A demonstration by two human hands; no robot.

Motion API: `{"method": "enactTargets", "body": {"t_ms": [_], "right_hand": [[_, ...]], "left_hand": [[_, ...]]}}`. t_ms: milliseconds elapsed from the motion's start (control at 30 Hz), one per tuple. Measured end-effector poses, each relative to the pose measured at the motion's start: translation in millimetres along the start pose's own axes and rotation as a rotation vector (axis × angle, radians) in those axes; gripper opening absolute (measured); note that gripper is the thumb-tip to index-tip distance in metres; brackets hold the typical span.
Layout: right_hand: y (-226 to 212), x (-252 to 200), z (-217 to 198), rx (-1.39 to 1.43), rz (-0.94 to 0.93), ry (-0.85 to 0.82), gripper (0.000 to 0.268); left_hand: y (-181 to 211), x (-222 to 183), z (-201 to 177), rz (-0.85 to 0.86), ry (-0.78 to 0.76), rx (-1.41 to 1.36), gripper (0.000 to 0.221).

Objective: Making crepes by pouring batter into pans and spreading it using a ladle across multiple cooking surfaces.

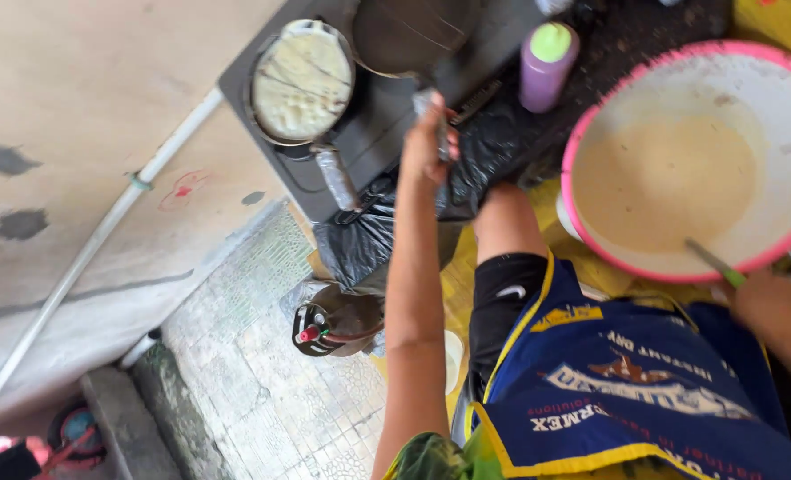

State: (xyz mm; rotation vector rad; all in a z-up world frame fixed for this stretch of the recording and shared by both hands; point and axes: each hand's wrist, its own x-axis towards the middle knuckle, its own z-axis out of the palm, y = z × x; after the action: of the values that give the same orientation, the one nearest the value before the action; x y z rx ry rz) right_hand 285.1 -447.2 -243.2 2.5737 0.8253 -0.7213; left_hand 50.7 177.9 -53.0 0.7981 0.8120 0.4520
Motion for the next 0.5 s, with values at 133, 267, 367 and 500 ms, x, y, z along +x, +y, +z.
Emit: {"method": "enactTargets", "body": {"t_ms": [133,267,367,500], "right_hand": [[10,-24,49,0.206,-0.046,-0.003,0.059],[-21,-22,28,0.416,-0.072,0.056,0.060],[-69,-49,-94,0.542,-0.159,0.152,0.066],[-81,-100,-189,0.199,0.131,0.032,0.055]], "left_hand": [[10,-27,11,0.099,-0.023,-0.008,0.048],[5,-70,25,0.300,0.004,0.157,0.045],[11,-119,43,0.341,-0.219,0.189,0.038],[-9,-153,51,0.210,-0.341,0.139,0.014]]}}
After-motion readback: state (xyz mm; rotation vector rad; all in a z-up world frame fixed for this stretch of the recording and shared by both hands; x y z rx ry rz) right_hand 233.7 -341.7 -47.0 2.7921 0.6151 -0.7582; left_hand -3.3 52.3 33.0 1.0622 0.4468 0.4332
